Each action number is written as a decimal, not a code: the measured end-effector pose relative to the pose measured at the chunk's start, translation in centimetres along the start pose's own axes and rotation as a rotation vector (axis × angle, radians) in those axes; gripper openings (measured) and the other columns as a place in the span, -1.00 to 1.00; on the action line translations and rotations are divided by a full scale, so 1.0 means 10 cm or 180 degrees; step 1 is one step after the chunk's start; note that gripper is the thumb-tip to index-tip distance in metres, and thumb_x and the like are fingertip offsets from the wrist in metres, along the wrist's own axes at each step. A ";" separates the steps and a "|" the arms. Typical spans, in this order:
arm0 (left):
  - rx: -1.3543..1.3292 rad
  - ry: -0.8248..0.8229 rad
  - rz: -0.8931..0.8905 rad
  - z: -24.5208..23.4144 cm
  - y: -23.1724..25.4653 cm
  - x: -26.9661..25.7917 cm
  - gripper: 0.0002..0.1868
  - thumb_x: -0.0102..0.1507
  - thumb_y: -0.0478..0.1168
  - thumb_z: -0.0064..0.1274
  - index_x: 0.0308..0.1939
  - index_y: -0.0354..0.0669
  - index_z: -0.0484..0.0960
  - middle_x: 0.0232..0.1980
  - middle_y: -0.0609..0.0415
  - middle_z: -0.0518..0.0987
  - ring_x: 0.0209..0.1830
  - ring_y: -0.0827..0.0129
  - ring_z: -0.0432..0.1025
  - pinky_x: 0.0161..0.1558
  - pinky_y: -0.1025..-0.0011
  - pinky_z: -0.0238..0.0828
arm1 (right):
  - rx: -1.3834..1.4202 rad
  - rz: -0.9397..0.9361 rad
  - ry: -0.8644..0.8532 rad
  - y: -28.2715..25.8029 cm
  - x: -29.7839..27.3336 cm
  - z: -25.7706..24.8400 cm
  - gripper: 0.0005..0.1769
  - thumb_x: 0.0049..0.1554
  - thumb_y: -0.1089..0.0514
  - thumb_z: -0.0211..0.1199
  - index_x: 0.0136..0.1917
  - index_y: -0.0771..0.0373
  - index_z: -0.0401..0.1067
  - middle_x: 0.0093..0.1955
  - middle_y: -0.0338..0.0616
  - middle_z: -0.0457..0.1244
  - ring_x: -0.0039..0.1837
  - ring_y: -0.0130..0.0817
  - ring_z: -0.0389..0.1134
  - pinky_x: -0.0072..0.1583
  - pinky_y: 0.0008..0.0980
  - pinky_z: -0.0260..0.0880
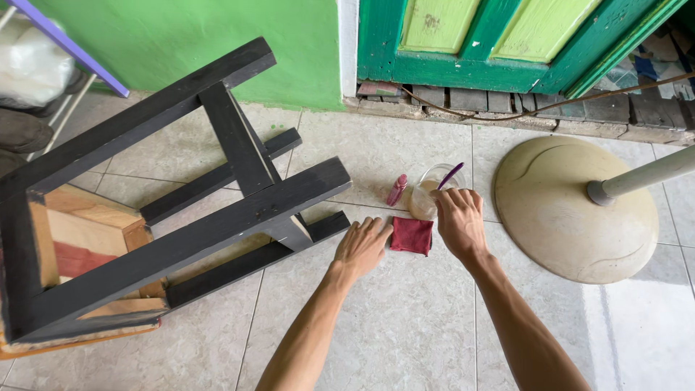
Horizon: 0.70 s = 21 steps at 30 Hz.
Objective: The person sands the edges and corners of a wooden stool using a red sanding block. They then use a purple toothbrush to scrub the black painted frame of the stool, focusing on the joints and crevices.
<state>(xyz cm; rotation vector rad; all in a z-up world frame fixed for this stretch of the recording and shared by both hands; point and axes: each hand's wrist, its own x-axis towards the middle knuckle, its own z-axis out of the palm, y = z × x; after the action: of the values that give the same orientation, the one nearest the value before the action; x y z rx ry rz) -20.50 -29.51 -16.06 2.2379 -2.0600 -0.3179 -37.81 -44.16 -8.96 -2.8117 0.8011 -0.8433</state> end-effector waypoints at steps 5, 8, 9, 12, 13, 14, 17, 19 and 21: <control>-0.0260 0.0136 0.0102 0.44 0.15 0.23 -0.31 0.23 -0.17 0.08 0.45 -0.10 0.29 0.51 -0.16 0.17 0.46 0.05 0.16 0.38 -0.09 0.09 | 0.0018 -0.0065 0.0070 -0.06 -0.05 -0.08 -0.83 0.22 0.25 0.22 0.09 0.21 0.52 -0.05 -0.20 0.35 0.05 -0.25 0.35 0.32 -0.09 0.15; -0.0455 -0.0019 0.0085 0.69 0.16 0.26 -0.36 0.27 -0.09 0.04 0.43 -0.02 0.31 0.56 -0.12 0.10 0.54 0.03 0.04 0.42 -0.12 -0.04 | 0.0102 -0.0062 -0.0050 -0.06 -0.11 -0.10 -0.82 0.21 0.24 0.23 0.10 0.20 0.52 -0.05 -0.24 0.37 0.01 -0.32 0.34 0.33 -0.10 0.13; -0.0511 -0.0116 0.0072 0.73 0.16 0.26 -0.38 0.28 -0.06 0.02 0.43 0.01 0.32 0.57 -0.10 0.09 0.56 0.02 0.01 0.44 -0.13 -0.08 | 0.0102 -0.0048 -0.0098 -0.07 -0.13 -0.10 -0.82 0.21 0.24 0.23 0.10 0.19 0.52 -0.05 -0.25 0.37 -0.01 -0.34 0.34 0.34 -0.10 0.13; -0.0302 -0.0391 0.0076 0.71 0.15 0.23 -0.51 0.33 -0.04 -0.01 0.33 -0.01 0.42 0.53 -0.13 0.20 0.52 -0.01 0.07 0.47 -0.19 -0.11 | 0.0102 -0.0025 -0.0126 -0.09 -0.21 -0.10 -0.80 0.19 0.23 0.24 0.10 0.19 0.53 -0.05 -0.27 0.38 -0.01 -0.35 0.35 0.32 -0.09 0.12; -0.0202 -0.0457 0.0115 0.67 0.15 0.21 -0.56 0.35 -0.02 -0.02 0.28 -0.05 0.46 0.48 -0.14 0.27 0.50 0.02 0.12 0.50 -0.18 -0.10 | 0.0102 -0.0017 -0.0117 -0.09 -0.24 -0.09 -0.79 0.18 0.23 0.25 0.10 0.19 0.54 -0.05 -0.27 0.37 -0.01 -0.35 0.35 0.31 -0.08 0.12; -0.0100 -0.0513 0.0158 0.60 0.13 0.23 -0.59 0.37 0.00 -0.03 0.23 -0.08 0.50 0.43 -0.14 0.33 0.48 0.04 0.18 0.52 -0.18 -0.10 | 0.0133 0.0014 -0.0143 -0.08 -0.26 -0.08 -0.80 0.19 0.22 0.26 0.11 0.18 0.54 -0.05 -0.28 0.38 -0.01 -0.37 0.34 0.31 -0.09 0.13; 0.0011 -0.0945 0.0045 0.38 0.09 0.28 -0.64 0.47 0.00 -0.13 0.13 -0.14 0.61 0.22 -0.08 0.57 0.31 0.18 0.41 0.62 -0.15 -0.02 | 0.0242 0.0033 -0.0114 -0.02 -0.27 -0.01 -0.79 0.18 0.18 0.30 0.11 0.17 0.53 -0.03 -0.24 0.38 0.00 -0.39 0.33 0.29 -0.12 0.15; -0.0282 -0.0802 -0.0120 0.23 0.11 0.31 -0.62 0.48 0.01 -0.13 0.17 -0.17 0.56 0.17 -0.07 0.61 0.20 0.22 0.50 0.57 -0.09 0.13 | 0.0330 -0.0026 0.0054 0.07 -0.22 0.00 -0.74 0.15 0.11 0.35 0.10 0.19 0.50 0.00 -0.15 0.36 0.04 -0.33 0.30 0.24 -0.14 0.17; -0.0892 -0.0129 -0.0338 0.08 0.14 0.32 -0.50 0.45 0.06 -0.05 0.32 -0.20 0.40 0.21 -0.14 0.54 0.12 0.15 0.51 0.38 0.01 0.36 | 0.0299 0.0483 0.0156 0.15 -0.15 -0.05 -0.62 0.12 0.08 0.38 0.17 0.26 0.47 -0.02 -0.08 0.31 0.02 -0.29 0.27 0.16 -0.17 0.17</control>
<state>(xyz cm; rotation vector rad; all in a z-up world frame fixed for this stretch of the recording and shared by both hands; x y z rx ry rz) -21.81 -32.75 -16.85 2.1879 -1.7871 -0.6226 -39.83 -44.68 -9.61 -2.6200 0.9422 -0.9034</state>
